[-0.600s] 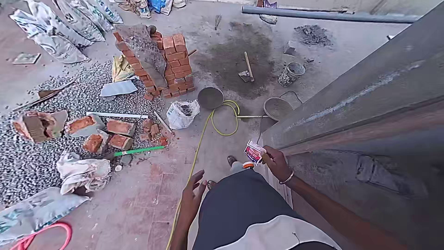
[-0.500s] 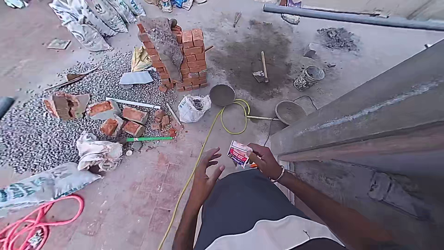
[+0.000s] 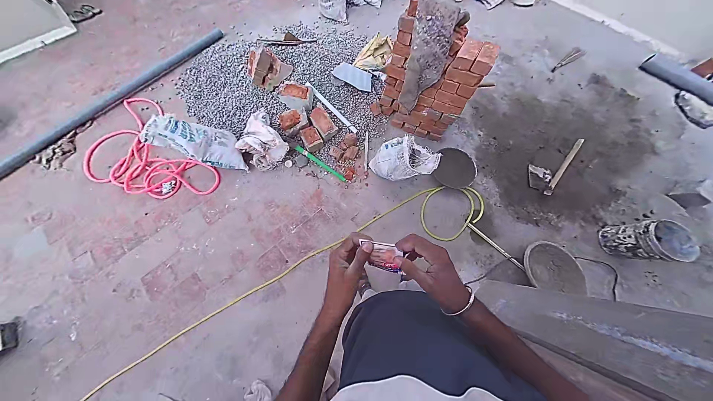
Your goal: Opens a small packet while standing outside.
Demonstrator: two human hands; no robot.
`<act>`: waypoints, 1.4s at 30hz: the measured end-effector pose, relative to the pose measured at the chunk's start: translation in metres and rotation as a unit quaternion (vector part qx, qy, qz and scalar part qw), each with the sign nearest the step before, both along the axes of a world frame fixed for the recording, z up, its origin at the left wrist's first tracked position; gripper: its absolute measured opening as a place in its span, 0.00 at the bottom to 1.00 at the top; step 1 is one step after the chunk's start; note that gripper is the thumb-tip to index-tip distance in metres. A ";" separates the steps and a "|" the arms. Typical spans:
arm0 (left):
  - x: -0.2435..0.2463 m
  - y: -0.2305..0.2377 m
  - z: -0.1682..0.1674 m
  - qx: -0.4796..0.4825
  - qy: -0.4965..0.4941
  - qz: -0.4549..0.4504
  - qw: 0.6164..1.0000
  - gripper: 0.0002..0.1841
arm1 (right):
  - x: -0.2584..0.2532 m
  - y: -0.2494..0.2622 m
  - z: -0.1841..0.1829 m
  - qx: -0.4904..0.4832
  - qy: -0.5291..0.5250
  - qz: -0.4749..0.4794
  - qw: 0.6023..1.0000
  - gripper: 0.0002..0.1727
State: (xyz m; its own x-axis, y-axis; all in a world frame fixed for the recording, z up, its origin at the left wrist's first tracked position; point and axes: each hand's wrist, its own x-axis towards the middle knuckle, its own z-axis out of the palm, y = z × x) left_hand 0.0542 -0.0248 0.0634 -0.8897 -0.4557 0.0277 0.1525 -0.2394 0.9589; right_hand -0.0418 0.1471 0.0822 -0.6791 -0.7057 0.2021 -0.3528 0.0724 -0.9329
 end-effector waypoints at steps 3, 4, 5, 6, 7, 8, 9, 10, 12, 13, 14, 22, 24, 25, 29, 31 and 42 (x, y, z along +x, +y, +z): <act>0.011 0.008 0.006 0.131 -0.060 0.088 0.986 0.11 | 0.006 -0.012 0.000 0.014 -0.005 0.006 1.000 0.16; 0.014 0.010 0.007 0.136 -0.068 0.114 0.982 0.11 | 0.008 -0.014 -0.001 0.023 -0.002 0.002 1.000 0.19; 0.016 0.012 0.008 0.126 -0.070 0.138 0.980 0.11 | 0.009 -0.014 -0.001 0.038 0.010 -0.008 0.999 0.24; 0.018 0.014 0.009 0.104 -0.068 0.157 0.980 0.11 | 0.009 -0.013 -0.002 0.051 0.033 -0.019 0.998 0.29; 0.019 0.015 0.010 0.076 -0.064 0.171 0.980 0.10 | 0.008 -0.013 -0.004 0.058 0.058 -0.026 0.996 0.32; 0.021 0.016 0.011 0.049 -0.060 0.179 0.981 0.09 | 0.007 -0.013 -0.006 0.059 0.076 -0.023 0.995 0.34; 0.023 0.018 0.013 0.031 -0.057 0.181 0.981 0.09 | 0.006 -0.013 -0.007 0.054 0.081 -0.012 0.995 0.33; 0.025 0.020 0.015 0.021 -0.053 0.179 0.982 0.08 | 0.006 -0.013 -0.007 0.043 0.074 -0.002 0.996 0.29; 0.025 0.028 0.019 0.006 -0.047 0.167 0.985 0.08 | 0.007 -0.012 -0.008 0.003 0.030 -0.017 0.999 0.14; 0.025 0.033 0.020 0.000 -0.041 0.163 0.986 0.08 | 0.005 -0.009 -0.008 -0.018 -0.010 -0.034 0.999 0.12; 0.023 0.038 0.020 -0.005 -0.037 0.167 0.985 0.09 | 0.003 -0.006 -0.007 -0.036 -0.058 -0.053 0.996 0.15; 0.008 0.104 0.021 0.052 -0.044 0.218 0.973 0.10 | -0.026 0.069 -0.005 0.055 -0.287 0.004 0.956 0.21; 0.003 0.119 0.017 0.050 -0.020 0.196 0.979 0.11 | -0.028 0.083 -0.008 0.084 -0.444 0.092 0.887 0.32; 0.002 0.126 0.013 0.040 0.001 0.179 0.983 0.12 | -0.027 0.089 -0.012 0.074 -0.514 0.138 0.843 0.37; -0.002 0.144 -0.005 0.051 0.080 0.119 0.988 0.15 | -0.025 0.101 -0.015 -0.044 -0.635 0.199 0.745 0.23; -0.002 0.153 -0.007 0.126 0.098 0.112 0.981 0.21 | -0.028 0.101 -0.009 -0.055 -0.617 0.172 0.766 0.26; -0.007 0.164 -0.003 0.493 0.255 0.159 0.816 0.19 | -0.023 0.070 0.024 0.005 0.033 0.119 0.992 0.28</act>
State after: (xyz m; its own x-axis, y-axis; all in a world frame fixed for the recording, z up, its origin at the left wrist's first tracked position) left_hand 0.0468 0.1390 0.0601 -0.7088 -0.6865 -0.1621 0.6773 -0.7266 0.1159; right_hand -0.0644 0.2169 0.1061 -0.4786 -0.8467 0.2326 -0.4211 -0.0112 -0.9069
